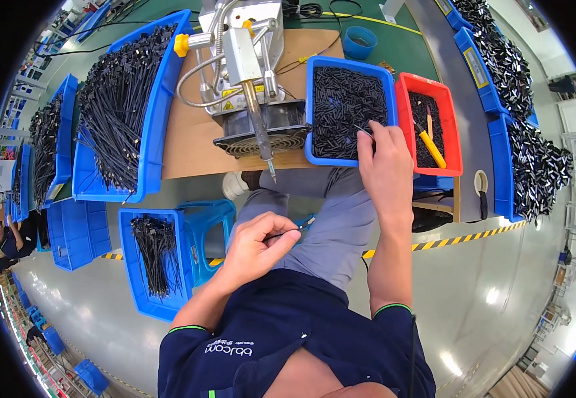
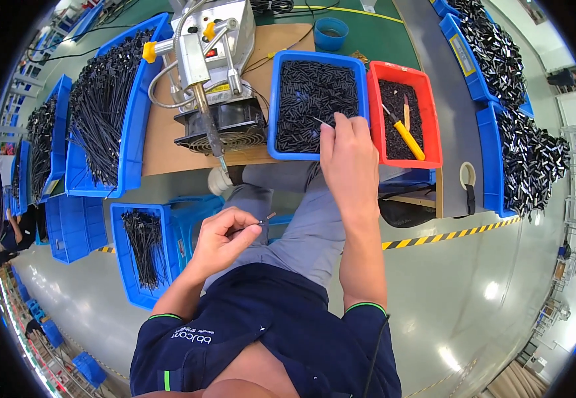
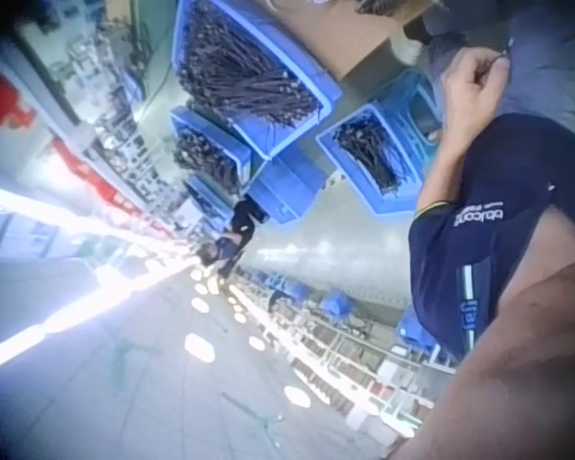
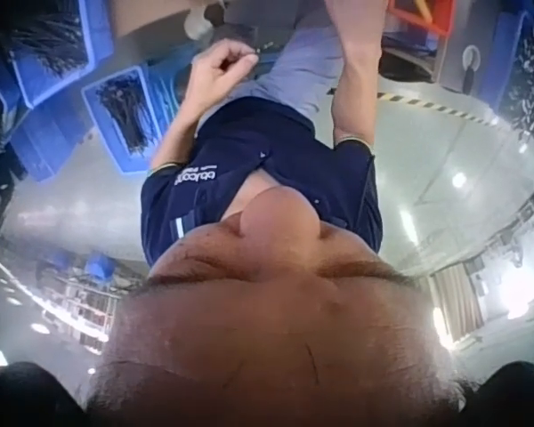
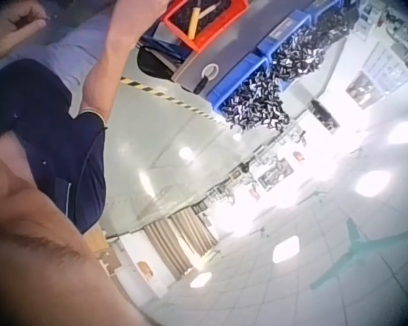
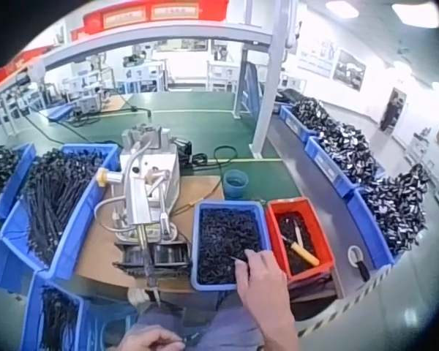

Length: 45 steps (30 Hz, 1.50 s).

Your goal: The person assembles electronic wire harnesses by attaching plastic connectors to cables by hand, then uses a heating tool to secure the components.

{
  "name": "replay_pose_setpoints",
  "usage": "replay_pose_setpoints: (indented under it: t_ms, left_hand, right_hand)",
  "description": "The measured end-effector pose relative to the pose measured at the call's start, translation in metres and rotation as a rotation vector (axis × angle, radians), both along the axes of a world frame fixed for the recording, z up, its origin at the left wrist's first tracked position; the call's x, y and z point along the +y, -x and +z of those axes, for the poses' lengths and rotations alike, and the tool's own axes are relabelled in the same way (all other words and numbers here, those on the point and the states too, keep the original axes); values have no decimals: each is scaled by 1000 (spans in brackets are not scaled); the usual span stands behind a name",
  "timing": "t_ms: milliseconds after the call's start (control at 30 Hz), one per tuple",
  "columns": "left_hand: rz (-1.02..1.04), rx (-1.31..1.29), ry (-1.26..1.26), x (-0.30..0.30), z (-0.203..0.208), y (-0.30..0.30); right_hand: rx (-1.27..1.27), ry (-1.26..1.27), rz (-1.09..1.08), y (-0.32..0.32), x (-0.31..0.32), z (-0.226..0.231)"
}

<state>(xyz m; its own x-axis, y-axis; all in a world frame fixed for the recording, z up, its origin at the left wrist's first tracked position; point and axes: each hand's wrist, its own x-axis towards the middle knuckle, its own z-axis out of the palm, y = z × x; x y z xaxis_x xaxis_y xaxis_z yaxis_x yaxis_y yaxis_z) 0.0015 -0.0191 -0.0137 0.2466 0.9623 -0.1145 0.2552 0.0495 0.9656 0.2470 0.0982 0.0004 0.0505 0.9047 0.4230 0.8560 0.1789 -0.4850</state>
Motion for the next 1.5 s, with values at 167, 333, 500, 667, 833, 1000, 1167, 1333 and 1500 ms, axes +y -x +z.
replay_pose_setpoints:
  t_ms: [167,333,500,667,833,1000,1167,1333,1500]
  left_hand:
    - [122,-192,142,-4,-3,7]
    - [109,-335,269,1,-13,16]
    - [82,-465,381,2,-13,20]
    - [57,-422,349,5,-18,15]
    - [52,-411,344,8,-16,6]
    - [21,-404,350,9,-17,8]
    - [42,-409,337,11,-17,6]
    - [104,-425,279,6,-23,10]
    - [25,-356,241,-1,-18,14]
  right_hand:
    - [-193,50,-12,0,16,-11]
    - [-138,42,9,2,19,-11]
    - [195,-129,125,2,3,1]
    - [791,297,373,24,-59,5]
    - [1068,483,453,39,-88,-23]
    - [1289,645,372,34,-97,-26]
    - [1270,594,425,41,-96,-30]
    - [1092,566,517,48,-91,-26]
    - [966,610,544,46,-92,-31]
